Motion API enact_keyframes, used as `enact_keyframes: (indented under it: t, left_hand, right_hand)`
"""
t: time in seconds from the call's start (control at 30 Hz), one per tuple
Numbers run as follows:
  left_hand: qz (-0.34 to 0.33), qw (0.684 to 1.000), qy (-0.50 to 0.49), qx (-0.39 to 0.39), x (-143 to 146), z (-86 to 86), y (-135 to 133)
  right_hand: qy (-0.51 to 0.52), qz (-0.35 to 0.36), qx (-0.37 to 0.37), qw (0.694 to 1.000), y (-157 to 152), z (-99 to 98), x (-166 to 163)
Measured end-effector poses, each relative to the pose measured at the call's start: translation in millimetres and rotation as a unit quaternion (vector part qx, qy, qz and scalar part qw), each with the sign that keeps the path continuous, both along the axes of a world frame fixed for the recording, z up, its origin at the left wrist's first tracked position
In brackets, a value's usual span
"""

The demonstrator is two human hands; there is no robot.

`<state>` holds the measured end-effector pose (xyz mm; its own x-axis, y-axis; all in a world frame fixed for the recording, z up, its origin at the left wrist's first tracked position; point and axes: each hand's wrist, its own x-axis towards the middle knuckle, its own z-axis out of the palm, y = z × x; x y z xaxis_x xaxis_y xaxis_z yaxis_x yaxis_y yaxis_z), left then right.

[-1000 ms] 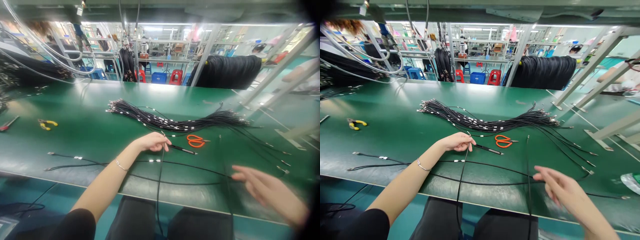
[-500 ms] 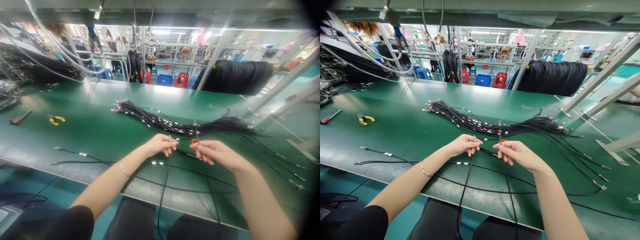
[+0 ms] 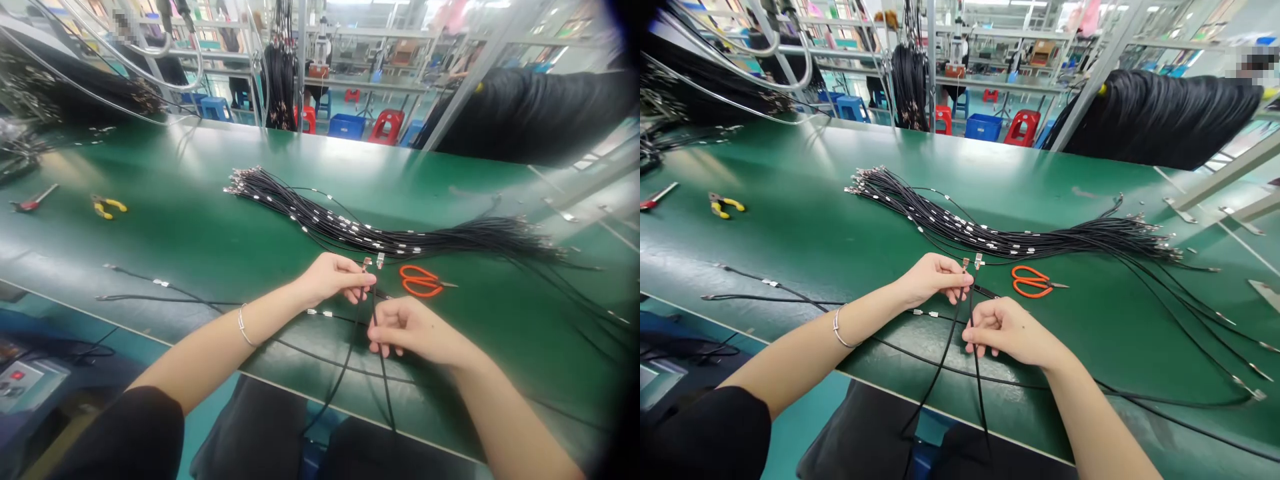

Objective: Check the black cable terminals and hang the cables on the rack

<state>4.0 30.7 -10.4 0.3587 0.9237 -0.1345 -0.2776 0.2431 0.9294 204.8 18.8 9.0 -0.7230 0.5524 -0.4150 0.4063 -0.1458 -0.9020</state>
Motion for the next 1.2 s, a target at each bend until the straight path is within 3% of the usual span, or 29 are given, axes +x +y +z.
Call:
enact_keyframes:
  t: [0.23, 0.5, 0.67, 1.1, 1.2]
  left_hand:
    - [0.045, 0.998, -0.038, -0.031, 6, -3.3, -3]
    - [0.094, 0.995, -0.004, -0.033, 7, -1.8, -8]
    - [0.037, 0.997, 0.063, -0.019, 2, 0.3, -5]
    - [-0.040, 0.995, 0.036, 0.082, 1, -0.9, -7]
    - [-0.070, 0.990, 0.040, 0.116, 1, 1.2, -11]
  right_hand:
    - [0.006, -0.005, -0.019, 1.000, 1, -3.1, -1]
    - [0.000, -0.005, -0.015, 1.000, 4, -5.5, -2]
    - [-0.004, -0.007, -0.016, 1.000, 4, -4.3, -1]
    - [-0.037, 0.038, -0.089, 0.995, 3, 2.2, 1]
    - [0.008, -0.010, -0.060, 0.998, 6, -0.2, 2]
